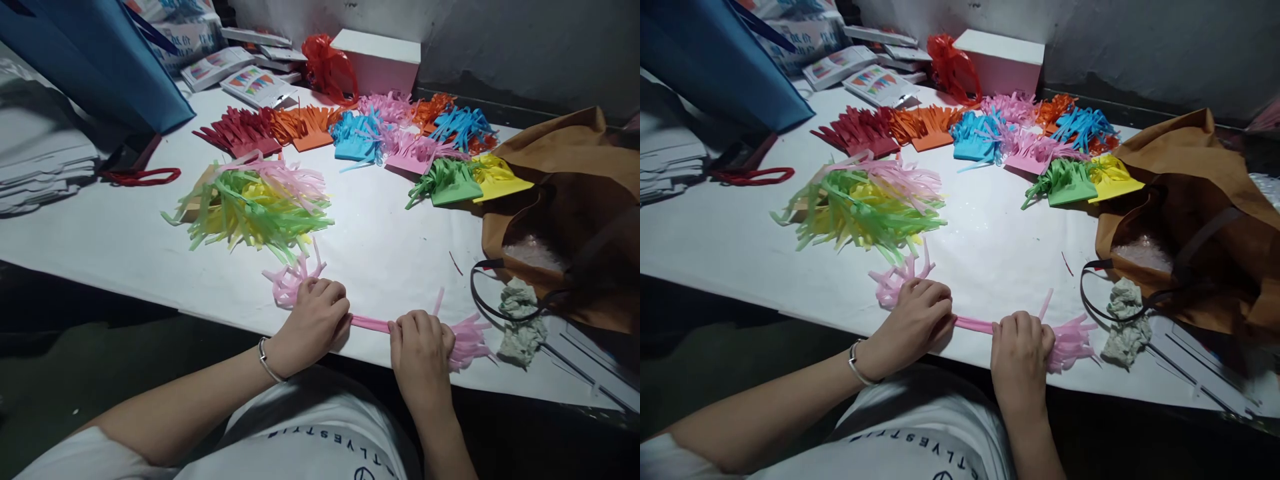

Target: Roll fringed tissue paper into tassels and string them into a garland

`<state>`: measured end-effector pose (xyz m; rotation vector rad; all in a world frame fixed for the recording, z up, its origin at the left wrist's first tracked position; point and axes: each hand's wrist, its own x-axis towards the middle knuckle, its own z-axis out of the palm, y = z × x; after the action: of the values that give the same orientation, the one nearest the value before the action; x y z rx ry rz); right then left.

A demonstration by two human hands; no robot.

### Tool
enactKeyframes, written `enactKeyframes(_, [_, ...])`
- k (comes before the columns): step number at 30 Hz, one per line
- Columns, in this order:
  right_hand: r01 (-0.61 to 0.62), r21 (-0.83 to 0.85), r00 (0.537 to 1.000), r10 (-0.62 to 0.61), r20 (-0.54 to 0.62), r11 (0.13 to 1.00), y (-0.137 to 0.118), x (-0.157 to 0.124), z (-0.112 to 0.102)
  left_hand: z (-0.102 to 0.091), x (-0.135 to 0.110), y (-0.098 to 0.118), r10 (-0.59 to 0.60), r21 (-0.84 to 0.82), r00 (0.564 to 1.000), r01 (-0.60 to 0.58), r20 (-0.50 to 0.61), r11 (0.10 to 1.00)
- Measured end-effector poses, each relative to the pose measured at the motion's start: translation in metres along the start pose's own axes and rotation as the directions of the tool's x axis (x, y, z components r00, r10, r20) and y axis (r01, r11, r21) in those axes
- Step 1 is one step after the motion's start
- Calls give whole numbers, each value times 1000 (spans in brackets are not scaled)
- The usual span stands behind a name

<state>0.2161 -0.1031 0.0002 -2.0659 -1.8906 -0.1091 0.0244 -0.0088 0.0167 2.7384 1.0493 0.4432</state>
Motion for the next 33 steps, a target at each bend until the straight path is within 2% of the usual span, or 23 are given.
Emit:
enactKeyframes(2, [-35,8,999,35,-17,999,-2,2,-1,2,2,1,-5,22,1000,5,8,1000])
enactKeyframes(4, [-22,56,995,28,-101,998,-6,4,-3,2,3,1,-17,24,1000,17,9,1000])
enactKeyframes(6, [74,144,984,-49,-170,987,-12,5,-4,2,3,1,-26,5,1000,26,2,1000])
enactKeyframes(9, [240,258,968,-210,-136,936,-19,6,-2,1,2,-1,16,-49,1000,-18,-27,999])
enactKeyframes(11, [271,271,962,-247,-120,924,-19,8,1,1,1,-4,81,-83,995,-85,-51,993])
enactKeyframes(15, [239,299,969,-207,-135,924,-19,10,5,3,1,-10,199,-108,978,-205,-70,973])
enactKeyframes(18, [247,305,968,-221,-119,920,-22,10,7,6,3,-10,236,-145,969,-244,-72,959])
enactKeyframes(22, [267,288,964,-252,-88,920,-20,7,6,6,5,-9,167,-268,986,-166,-21,949])
enactKeyframes(26, [215,280,976,-198,-90,936,-2,-3,-1,1,5,-10,118,-323,992,-100,37,941])
enactKeyframes(29, [171,257,983,-148,-105,951,7,-7,-4,-4,6,-6,109,-297,993,-88,55,951])
enactKeyframes(33, [89,192,996,-82,-44,977,4,-5,-4,-10,11,6,52,-178,991,-30,123,984])
